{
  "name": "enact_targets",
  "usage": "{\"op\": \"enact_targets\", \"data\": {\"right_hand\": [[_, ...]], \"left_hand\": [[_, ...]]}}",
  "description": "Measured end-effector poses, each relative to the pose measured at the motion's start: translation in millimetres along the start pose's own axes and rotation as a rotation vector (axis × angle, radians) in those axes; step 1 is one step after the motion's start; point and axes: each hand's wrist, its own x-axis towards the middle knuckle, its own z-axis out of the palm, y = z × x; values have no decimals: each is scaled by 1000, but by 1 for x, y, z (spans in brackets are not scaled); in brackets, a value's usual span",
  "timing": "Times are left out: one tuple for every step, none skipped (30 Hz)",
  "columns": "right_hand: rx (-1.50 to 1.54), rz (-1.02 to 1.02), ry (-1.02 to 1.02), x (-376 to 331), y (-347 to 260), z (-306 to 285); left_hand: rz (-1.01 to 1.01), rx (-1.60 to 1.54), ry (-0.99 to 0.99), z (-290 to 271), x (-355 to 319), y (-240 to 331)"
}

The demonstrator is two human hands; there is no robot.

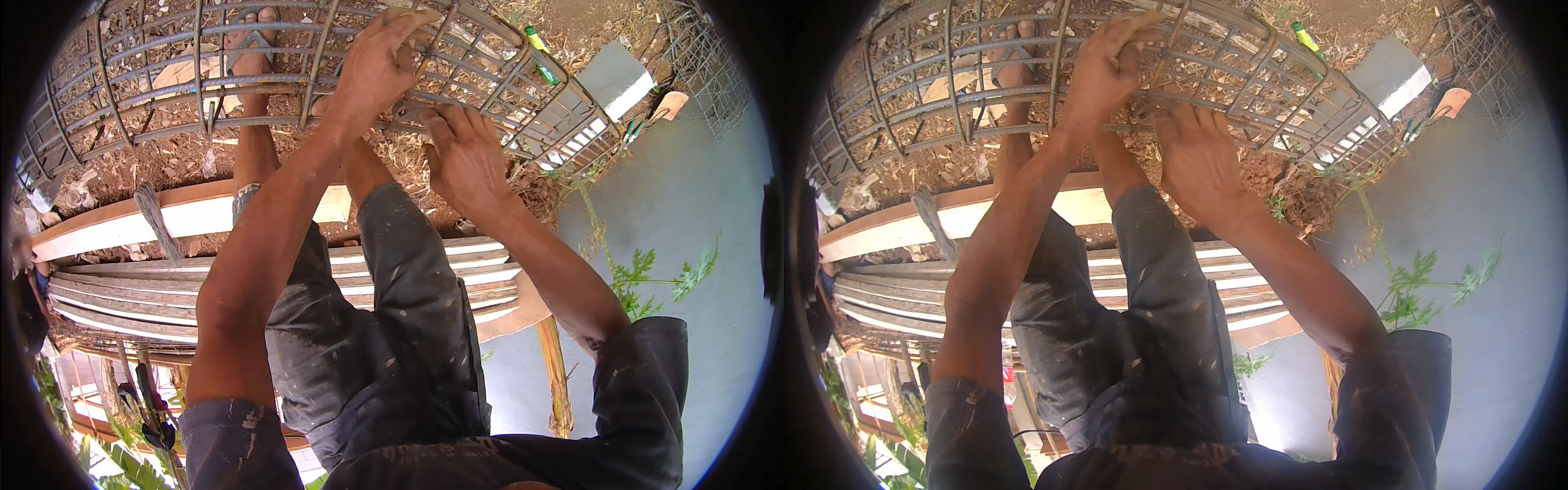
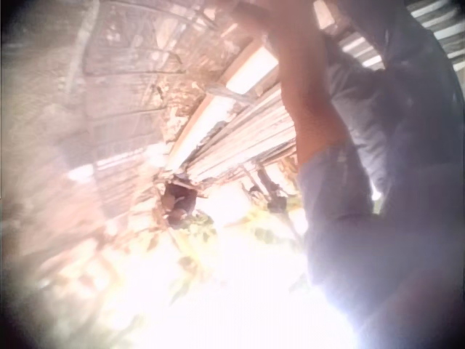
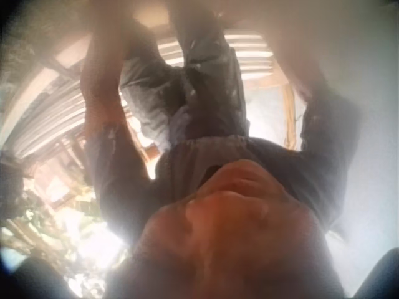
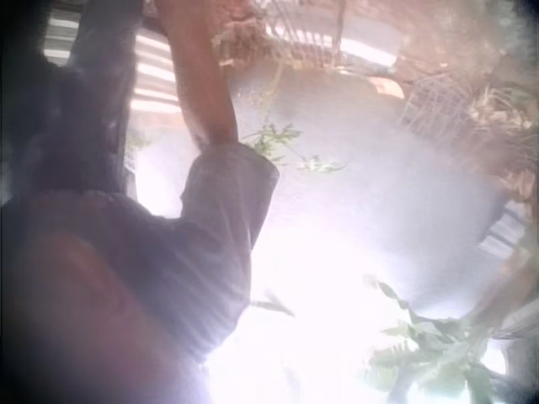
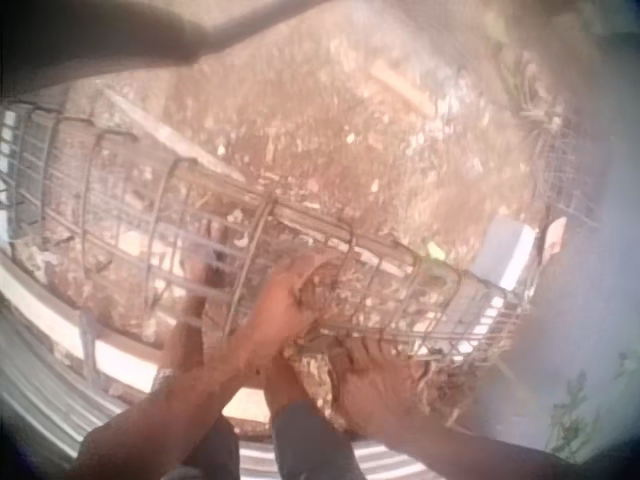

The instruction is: The person assembles a rebar mesh by tying intersecting steel bars together with wire using pliers. They repeatedly bend wire around the intersections and twist it to secure the grid structure.

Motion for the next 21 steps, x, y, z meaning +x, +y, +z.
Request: {"op": "enact_targets", "data": {"right_hand": [[-100,46,-64,-1,9,18],[-195,101,-125,1,19,37],[-248,70,-115,-1,31,54],[-292,38,-105,-8,46,69],[-334,2,-94,-8,56,77],[-334,4,-115,-6,59,75],[-334,7,-136,-3,62,73],[-337,9,-161,-2,58,68],[-323,-3,-194,0,53,52],[-251,1,-241,-6,45,44],[-188,3,-280,-16,36,33],[-128,1,-318,-26,25,22],[33,160,-452,-28,5,0],[195,324,-572,-34,-17,-24],[288,311,-522,-42,-25,-40],[375,291,-478,-48,-30,-58],[467,275,-430,-50,-31,-74],[383,201,-355,-43,-29,-93],[302,138,-268,-36,-29,-111],[90,172,-303,-18,-30,-130],[-124,205,-336,2,-28,-140]], "left_hand": [[-41,-32,119,-3,-2,5],[-102,-73,212,-9,-4,15],[-169,-112,305,-20,-12,26],[-229,-107,336,-29,-25,29],[-290,-98,370,-39,-39,28],[-351,-113,368,-48,-55,30],[-412,-128,365,-58,-69,32],[-477,-146,364,-67,-84,34],[-550,-133,364,-73,-98,37],[-622,-124,363,-78,-111,38],[-685,-119,368,-77,-118,37],[-618,-84,351,-71,-122,32],[-570,-52,334,-64,-125,23],[-513,-19,317,-60,-128,19],[-766,-196,215,-55,-118,32],[-817,-273,189,-40,-115,32],[-862,-349,157,-21,-107,31],[-967,-468,164,-7,-92,43],[-1058,-591,152,9,-72,58],[-1124,-839,273,32,-58,62],[-1179,-1092,392,52,-45,66]]}}
